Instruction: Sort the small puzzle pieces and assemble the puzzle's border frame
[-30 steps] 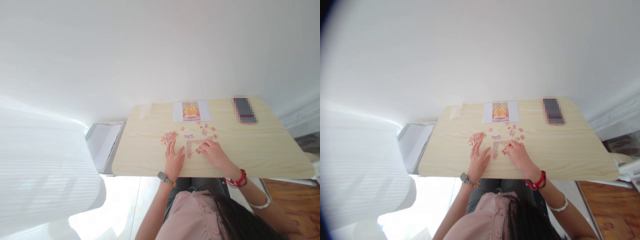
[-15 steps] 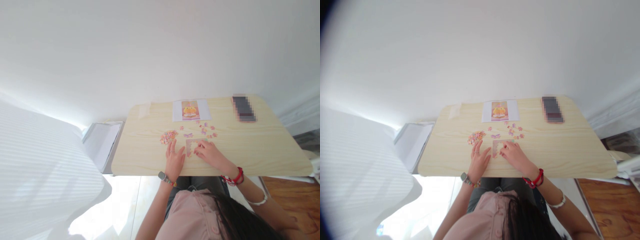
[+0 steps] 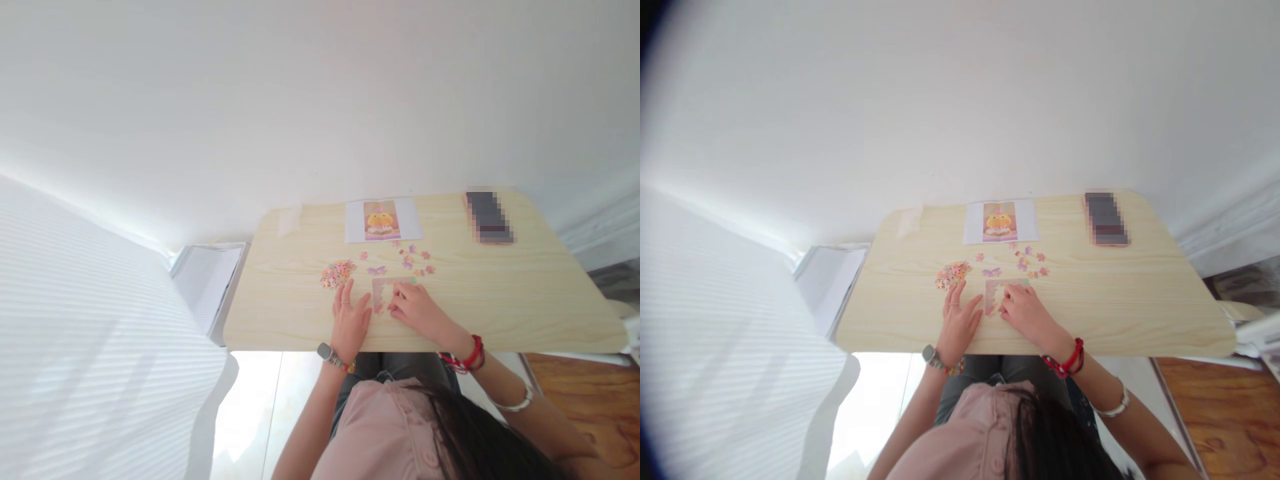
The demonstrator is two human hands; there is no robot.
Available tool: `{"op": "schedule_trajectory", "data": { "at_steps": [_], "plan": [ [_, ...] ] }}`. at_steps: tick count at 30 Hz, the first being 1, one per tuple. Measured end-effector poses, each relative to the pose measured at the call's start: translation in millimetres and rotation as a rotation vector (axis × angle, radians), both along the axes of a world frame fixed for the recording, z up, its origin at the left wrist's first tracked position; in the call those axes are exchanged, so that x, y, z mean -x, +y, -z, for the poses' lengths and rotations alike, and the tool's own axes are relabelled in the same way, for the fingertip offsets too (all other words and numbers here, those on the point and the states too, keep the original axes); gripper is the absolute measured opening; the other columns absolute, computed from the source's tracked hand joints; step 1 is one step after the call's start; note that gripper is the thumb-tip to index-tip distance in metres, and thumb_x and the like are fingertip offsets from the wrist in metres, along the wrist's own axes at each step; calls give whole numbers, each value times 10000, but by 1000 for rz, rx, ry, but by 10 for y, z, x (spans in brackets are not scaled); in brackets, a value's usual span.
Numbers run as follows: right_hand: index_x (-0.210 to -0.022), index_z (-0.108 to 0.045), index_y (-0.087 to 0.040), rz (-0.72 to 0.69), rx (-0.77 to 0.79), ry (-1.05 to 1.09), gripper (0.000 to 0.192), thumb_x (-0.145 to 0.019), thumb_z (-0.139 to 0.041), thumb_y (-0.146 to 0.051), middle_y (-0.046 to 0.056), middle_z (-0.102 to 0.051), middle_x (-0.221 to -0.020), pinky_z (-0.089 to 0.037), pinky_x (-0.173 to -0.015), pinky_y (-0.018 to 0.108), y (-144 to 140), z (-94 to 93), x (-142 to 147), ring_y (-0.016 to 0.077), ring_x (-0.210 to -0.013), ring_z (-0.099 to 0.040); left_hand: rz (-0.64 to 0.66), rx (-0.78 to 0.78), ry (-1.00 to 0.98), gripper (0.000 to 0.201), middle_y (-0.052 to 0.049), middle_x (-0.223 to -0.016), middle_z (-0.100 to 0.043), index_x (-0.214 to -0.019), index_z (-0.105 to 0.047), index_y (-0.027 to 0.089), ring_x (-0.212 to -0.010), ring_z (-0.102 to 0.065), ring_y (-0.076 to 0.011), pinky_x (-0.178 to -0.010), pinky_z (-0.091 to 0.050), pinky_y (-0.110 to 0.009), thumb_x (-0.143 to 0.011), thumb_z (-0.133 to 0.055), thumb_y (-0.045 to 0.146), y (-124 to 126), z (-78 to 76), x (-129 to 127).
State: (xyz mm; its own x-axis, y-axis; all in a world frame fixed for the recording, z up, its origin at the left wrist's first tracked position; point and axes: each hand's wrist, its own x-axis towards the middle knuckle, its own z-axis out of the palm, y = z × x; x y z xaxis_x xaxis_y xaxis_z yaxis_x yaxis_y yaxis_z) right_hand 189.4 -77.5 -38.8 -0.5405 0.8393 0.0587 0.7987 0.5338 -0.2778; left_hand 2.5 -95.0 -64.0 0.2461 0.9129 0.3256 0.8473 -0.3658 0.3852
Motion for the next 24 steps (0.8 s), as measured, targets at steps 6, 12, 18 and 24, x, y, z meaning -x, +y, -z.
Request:
{"op": "schedule_trajectory", "data": {
  "at_steps": [6, 12, 18, 24],
  "plan": [
    [-704, -608, -182, 20, -16, 46, 123, -811, -562, -222, 40, -573, -827, -362, -747, 346, -75, 41, -33, 183, -831, -516, 2, -9, -10, 277, -101, -1358, -276, -1036, -592, 218, -1278, -250, -315, -994, -375, -502, -778, -563, 123, -2, -1, 4],
    [-936, -628, -223, -16, -6, 109, 204, -793, -531, -115, 58, -554, -959, -355, -759, 326, -4, 36, -196, 188, -899, -499, 12, -8, -21, 284, -102, -1365, -267, -1041, -587, 216, -1281, -242, -313, -998, -368, -504, -776, -562, 117, -20, -18, -12],
    [-790, -620, -204, -101, 9, 24, 61, -798, -562, -190, 50, -543, -954, -337, -760, 334, 42, 58, -155, 197, -906, -488, 19, 5, -21, 270, -111, -1356, -274, -1043, -583, 215, -1288, -228, -317, -995, -367, -503, -788, -555, 129, -60, -33, -48],
    [-786, -583, -172, -114, -57, -79, 57, -802, -576, -227, 66, -549, -936, -337, -746, 338, 12, 122, -122, 205, -893, -480, 28, 21, -13, 286, -110, -1357, -279, -1040, -583, 213, -1289, -229, -316, -998, -370, -492, -777, -556, 106, -110, 2, 1]
  ]
}}
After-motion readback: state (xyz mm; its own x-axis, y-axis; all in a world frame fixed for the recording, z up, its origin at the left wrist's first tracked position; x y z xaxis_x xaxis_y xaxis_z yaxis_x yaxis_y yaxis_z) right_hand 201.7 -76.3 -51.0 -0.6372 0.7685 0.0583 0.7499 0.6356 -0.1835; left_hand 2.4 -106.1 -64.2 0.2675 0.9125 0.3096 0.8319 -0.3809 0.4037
